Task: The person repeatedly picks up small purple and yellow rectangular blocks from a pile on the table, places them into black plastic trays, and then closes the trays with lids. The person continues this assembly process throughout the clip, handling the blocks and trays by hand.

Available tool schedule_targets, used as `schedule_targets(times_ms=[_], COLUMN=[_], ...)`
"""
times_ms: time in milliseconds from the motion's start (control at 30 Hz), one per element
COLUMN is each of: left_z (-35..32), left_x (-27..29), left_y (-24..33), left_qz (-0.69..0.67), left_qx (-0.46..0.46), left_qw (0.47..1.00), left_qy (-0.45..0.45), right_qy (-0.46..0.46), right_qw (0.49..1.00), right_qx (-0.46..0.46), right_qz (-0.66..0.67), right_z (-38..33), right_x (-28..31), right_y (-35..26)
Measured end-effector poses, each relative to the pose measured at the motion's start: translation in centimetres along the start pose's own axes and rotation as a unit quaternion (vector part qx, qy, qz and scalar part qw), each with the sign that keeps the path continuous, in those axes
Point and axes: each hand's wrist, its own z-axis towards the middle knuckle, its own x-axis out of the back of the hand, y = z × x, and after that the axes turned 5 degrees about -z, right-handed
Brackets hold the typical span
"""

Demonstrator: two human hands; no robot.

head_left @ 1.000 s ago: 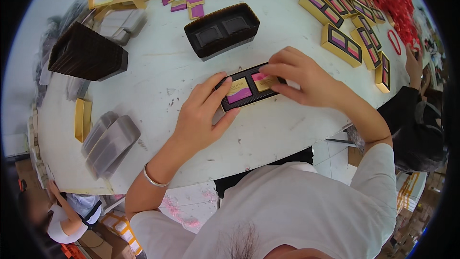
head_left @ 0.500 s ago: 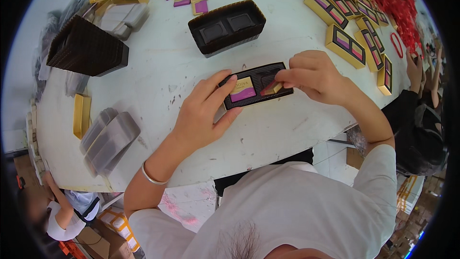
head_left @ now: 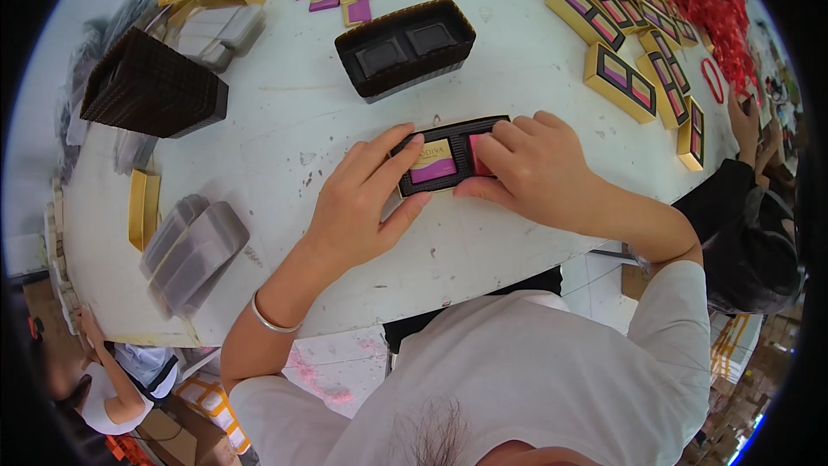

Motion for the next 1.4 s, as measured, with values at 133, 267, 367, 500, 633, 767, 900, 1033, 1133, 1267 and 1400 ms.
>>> schedule_targets(times_ms=[133,267,367,500,633,767,900,1033,1133,1267,1400], left_z=[0.0,-0.1,0.0,0.2,0.3,0.2,0.3,1.1,3.2,3.8,7.1], left_x=[-0.1,0.0,0.1,0.0,0.2,0.4,0.3,0.0,0.2,-3.2,-6.8], left_y=[0.0,0.0,0.0,-0.1,0.2,0.2,1.1,1.8,2.7,2.6,3.0], left_qz=[0.008,0.004,-0.004,-0.012,-0.042,-0.103,-0.18,-0.349,-0.38,-0.422,-0.458], left_qx=[-0.006,-0.007,-0.007,-0.013,0.025,0.089,0.143,0.307,0.384,0.324,0.288], left_qw=[1.0,1.0,1.0,1.0,0.999,0.991,0.973,0.885,0.841,0.847,0.841], left_qy=[0.014,0.013,-0.002,0.005,0.005,0.002,-0.002,0.006,-0.036,0.004,-0.015], right_qy=[-0.02,-0.021,-0.013,0.018,0.008,-0.07,0.005,0.002,-0.009,-0.014,-0.026], right_qw=[0.998,0.999,0.97,0.919,0.863,0.837,0.932,0.972,0.95,0.967,0.989], right_qx=[0.025,0.033,-0.03,-0.101,-0.142,-0.155,-0.054,-0.009,-0.068,-0.084,-0.116], right_qz=[-0.051,0.036,0.241,0.381,0.485,0.52,0.359,0.237,0.304,0.242,0.087], right_z=[-0.5,-1.4,-1.4,-1.1,-1.0,-1.1,-2.1,-3.4,-4.7,-6.1,-8.8], right_x=[1.3,1.8,1.2,-1.0,-2.7,-2.5,-1.2,-0.2,0.2,1.2,2.5], right_y=[-0.3,1.3,2.1,2.7,3.4,3.0,2.3,2.7,2.8,3.2,5.4])
